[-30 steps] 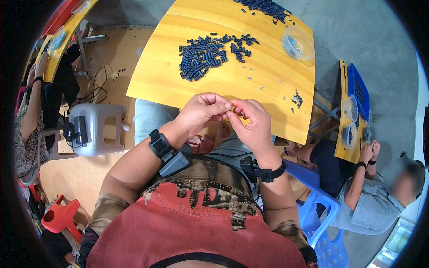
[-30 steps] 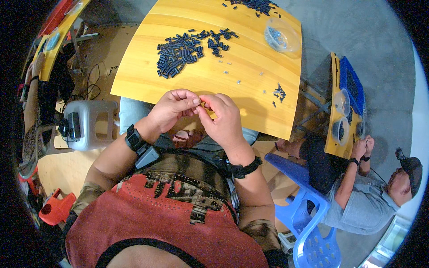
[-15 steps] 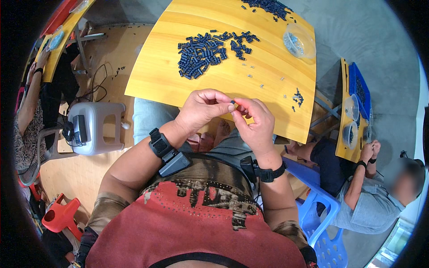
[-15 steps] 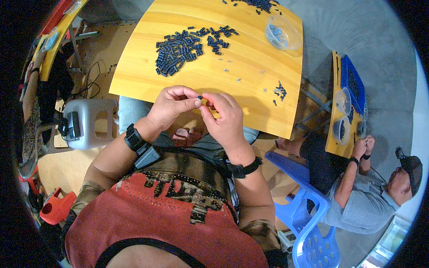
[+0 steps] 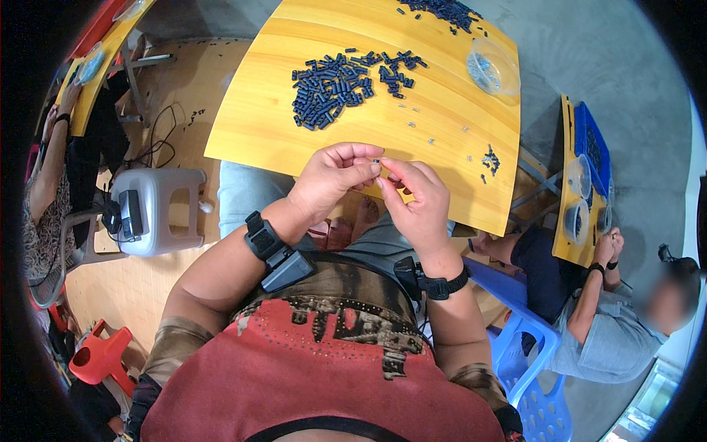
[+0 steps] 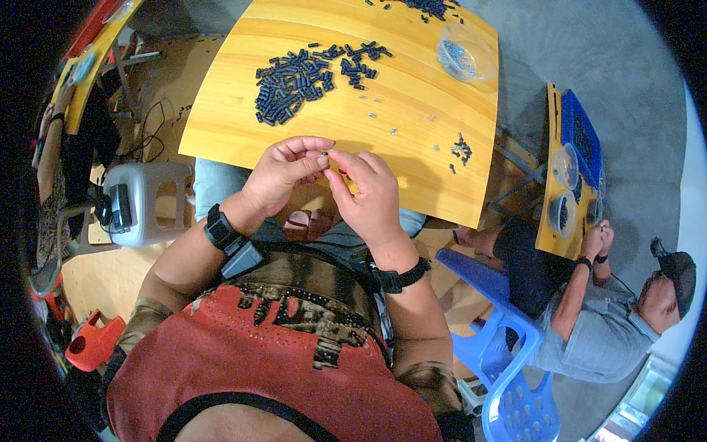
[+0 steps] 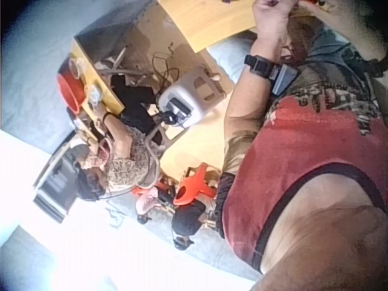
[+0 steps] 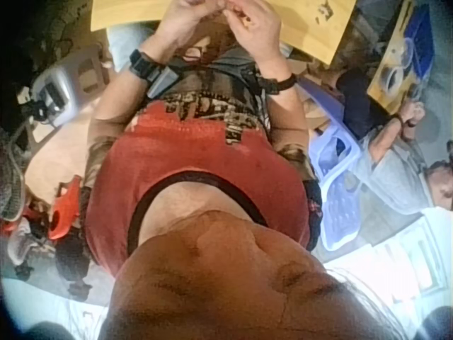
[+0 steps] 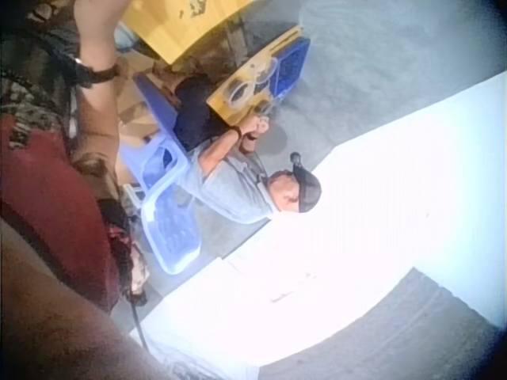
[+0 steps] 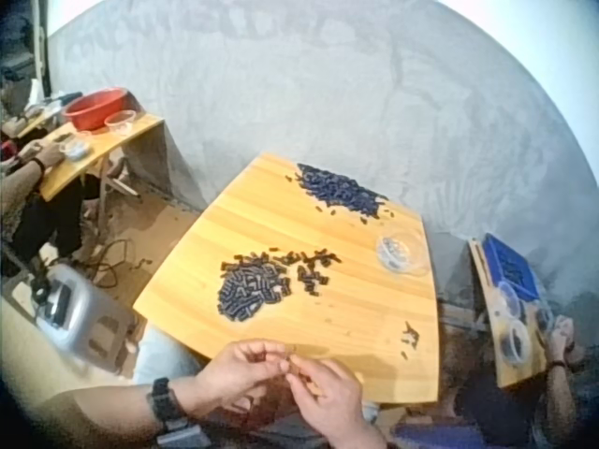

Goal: Sorting small blue and silver plastic/metal components on a wooden table.

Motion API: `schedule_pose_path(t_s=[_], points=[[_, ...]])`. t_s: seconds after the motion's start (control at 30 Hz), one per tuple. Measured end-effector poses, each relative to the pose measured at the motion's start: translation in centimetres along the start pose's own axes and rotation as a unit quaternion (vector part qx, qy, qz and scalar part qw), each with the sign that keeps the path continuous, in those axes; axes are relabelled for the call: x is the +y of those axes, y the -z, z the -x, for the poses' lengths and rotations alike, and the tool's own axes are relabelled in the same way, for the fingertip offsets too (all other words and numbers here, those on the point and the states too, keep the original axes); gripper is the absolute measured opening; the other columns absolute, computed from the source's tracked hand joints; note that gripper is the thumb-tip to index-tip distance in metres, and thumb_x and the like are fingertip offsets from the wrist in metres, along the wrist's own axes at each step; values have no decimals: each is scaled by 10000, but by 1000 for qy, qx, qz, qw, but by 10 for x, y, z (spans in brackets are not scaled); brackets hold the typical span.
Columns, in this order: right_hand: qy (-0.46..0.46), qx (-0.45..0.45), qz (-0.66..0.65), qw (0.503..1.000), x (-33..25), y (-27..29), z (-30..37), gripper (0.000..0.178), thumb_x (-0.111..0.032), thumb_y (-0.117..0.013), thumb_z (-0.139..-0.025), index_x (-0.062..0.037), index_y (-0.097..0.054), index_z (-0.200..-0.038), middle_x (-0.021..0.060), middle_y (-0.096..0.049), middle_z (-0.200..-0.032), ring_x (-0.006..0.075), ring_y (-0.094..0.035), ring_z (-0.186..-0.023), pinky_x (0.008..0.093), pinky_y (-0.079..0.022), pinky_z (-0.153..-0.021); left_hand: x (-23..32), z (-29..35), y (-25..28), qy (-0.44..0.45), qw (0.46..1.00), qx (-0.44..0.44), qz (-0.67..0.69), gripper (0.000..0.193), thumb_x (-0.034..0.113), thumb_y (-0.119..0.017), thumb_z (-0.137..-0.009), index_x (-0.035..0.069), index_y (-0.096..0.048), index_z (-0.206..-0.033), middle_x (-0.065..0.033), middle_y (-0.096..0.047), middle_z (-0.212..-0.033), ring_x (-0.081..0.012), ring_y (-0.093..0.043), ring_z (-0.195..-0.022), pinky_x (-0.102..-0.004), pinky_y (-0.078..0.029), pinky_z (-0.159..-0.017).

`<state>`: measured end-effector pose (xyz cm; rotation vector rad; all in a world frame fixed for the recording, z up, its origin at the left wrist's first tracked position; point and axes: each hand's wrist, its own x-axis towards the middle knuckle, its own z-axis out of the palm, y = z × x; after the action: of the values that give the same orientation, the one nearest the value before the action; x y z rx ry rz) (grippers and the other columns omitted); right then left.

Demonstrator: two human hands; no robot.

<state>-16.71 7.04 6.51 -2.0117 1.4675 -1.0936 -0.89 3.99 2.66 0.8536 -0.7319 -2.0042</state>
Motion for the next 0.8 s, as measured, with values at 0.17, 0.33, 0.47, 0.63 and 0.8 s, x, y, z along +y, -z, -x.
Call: schedule_pose_path(t_s=[0.17,0.33,0.47,0.63,0.8], points=[[-46,11,-10,999,-1,-2,3,177,-31,-664,-720,-13,-612,-889,114,-597,-752,240,-584,-664,327,-470,-588,0,1,2,27,999,-15,33,154,94,-587,-870,49,-603,-1016,-36,-633,-898,-96,-582,-775,-220,-477,-694],[-69,30,-39,996,-5,-3,3,143,-30,-657,-730,-14,-605,-862,115,-600,-758,238,-592,-670,325,-469,-581,-1,2,1,33,996,-22,74,128,96,-599,-861,57,-610,-983,-35,-633,-888,-100,-577,-788,-233,-473,-702],[-49,31,-25,998,-1,-6,3,97,-31,-632,-752,-17,-603,-844,119,-604,-761,260,-594,-682,335,-470,-595,1,4,0,62,997,10,38,116,103,-616,-851,62,-616,-960,-28,-634,-884,-99,-578,-792,-232,-467,-697],[-54,36,-31,997,-1,-5,3,61,-31,-609,-767,-16,-599,-826,125,-605,-755,290,-585,-683,351,-468,-612,-3,3,3,68,997,5,-25,120,119,-637,-840,49,-634,-938,-22,-641,-850,-100,-586,-755,-231,-472,-688],[-54,-10,-12,998,4,-2,-1,64,-60,-605,-777,-16,-600,-823,132,-609,-760,287,-588,-690,349,-469,-615,-2,2,2,71,995,2,-76,137,133,-646,-837,32,-646,-928,-21,-644,-814,-96,-583,-709,-229,-475,-673]])
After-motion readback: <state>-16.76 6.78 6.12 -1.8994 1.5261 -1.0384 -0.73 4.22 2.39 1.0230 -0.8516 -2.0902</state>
